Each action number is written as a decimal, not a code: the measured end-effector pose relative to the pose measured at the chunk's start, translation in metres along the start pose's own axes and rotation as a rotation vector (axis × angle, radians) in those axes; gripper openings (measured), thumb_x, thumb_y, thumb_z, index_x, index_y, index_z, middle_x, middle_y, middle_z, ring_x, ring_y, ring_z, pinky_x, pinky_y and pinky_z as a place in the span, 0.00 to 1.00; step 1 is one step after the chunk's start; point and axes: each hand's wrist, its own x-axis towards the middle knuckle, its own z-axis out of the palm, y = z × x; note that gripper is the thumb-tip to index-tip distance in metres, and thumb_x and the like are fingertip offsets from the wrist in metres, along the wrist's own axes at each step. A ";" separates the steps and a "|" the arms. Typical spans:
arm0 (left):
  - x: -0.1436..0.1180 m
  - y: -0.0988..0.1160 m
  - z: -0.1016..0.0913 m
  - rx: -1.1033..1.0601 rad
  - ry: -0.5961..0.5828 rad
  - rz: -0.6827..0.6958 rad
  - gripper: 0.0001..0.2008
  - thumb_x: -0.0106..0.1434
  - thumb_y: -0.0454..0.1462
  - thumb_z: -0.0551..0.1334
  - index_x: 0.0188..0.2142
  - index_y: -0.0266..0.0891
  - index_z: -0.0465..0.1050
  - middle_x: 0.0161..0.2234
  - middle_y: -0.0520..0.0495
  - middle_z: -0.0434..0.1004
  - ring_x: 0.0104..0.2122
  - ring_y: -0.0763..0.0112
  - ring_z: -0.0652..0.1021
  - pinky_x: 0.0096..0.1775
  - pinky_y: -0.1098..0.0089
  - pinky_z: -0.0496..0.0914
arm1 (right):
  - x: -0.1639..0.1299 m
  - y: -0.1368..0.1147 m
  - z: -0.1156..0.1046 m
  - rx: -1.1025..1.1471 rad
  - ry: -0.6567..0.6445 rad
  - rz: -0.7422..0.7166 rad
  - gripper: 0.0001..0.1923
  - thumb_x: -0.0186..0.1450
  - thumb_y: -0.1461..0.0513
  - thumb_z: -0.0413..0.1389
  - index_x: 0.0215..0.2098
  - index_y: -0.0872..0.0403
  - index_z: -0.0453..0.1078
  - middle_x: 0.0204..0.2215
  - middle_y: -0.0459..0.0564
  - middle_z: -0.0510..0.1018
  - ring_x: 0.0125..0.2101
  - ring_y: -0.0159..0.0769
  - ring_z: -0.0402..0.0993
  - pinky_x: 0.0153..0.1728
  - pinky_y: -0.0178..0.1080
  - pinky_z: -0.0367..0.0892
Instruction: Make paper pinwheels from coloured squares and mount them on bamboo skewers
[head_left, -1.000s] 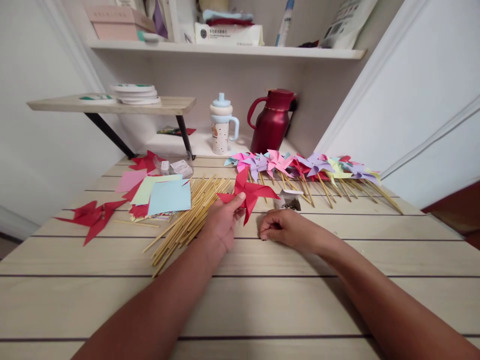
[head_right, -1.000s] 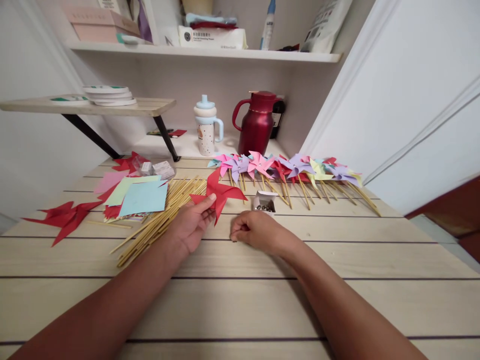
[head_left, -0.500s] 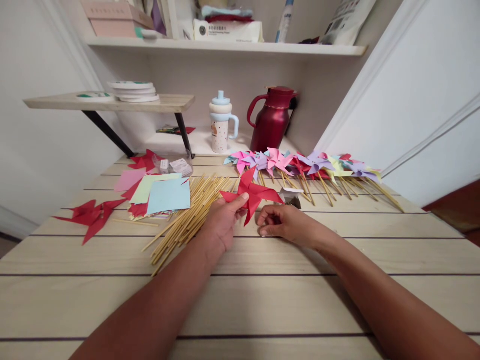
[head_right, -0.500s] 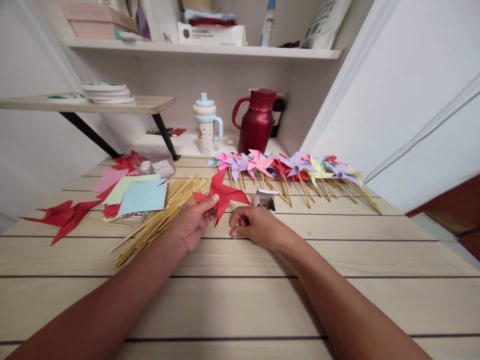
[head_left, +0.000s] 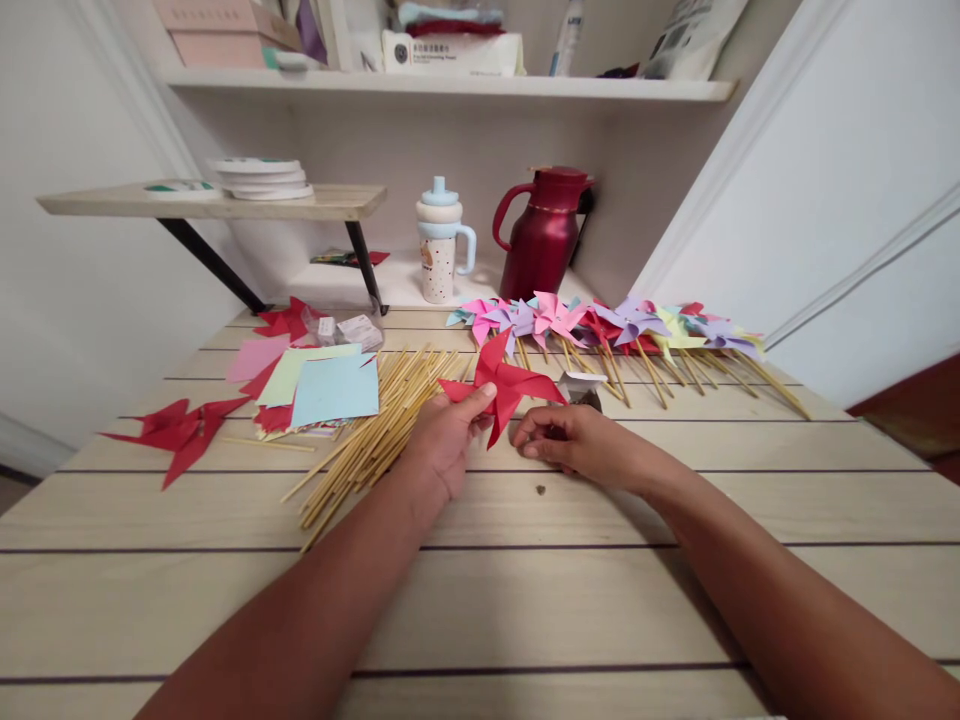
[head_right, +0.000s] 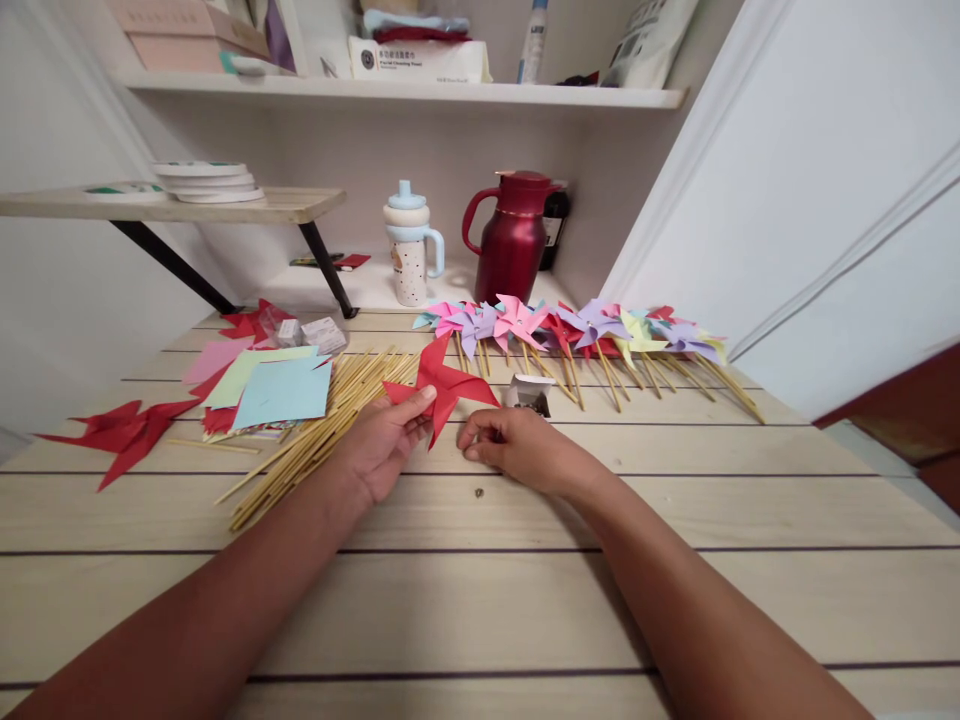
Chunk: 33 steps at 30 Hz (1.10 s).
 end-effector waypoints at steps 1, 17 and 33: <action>0.000 -0.001 0.000 0.001 0.006 0.003 0.13 0.43 0.38 0.77 0.25 0.35 0.76 0.28 0.47 0.80 0.29 0.71 0.76 0.36 0.69 0.69 | 0.000 -0.001 0.000 0.018 0.000 0.004 0.10 0.64 0.55 0.57 0.38 0.53 0.75 0.23 0.42 0.67 0.23 0.28 0.59 0.24 0.33 0.57; -0.007 -0.004 0.010 0.102 0.198 0.133 0.09 0.48 0.38 0.72 0.24 0.36 0.75 0.22 0.51 0.75 0.23 0.74 0.71 0.30 0.71 0.65 | 0.007 0.014 0.001 0.318 0.097 0.071 0.19 0.60 0.49 0.63 0.43 0.53 0.74 0.25 0.42 0.69 0.25 0.30 0.64 0.25 0.34 0.58; 0.016 -0.006 -0.006 0.172 0.255 0.252 0.09 0.50 0.39 0.71 0.26 0.35 0.75 0.24 0.49 0.77 0.25 0.72 0.74 0.31 0.70 0.67 | -0.006 0.010 -0.012 0.073 -0.108 -0.041 0.10 0.64 0.56 0.59 0.38 0.53 0.78 0.38 0.49 0.79 0.38 0.36 0.72 0.43 0.39 0.65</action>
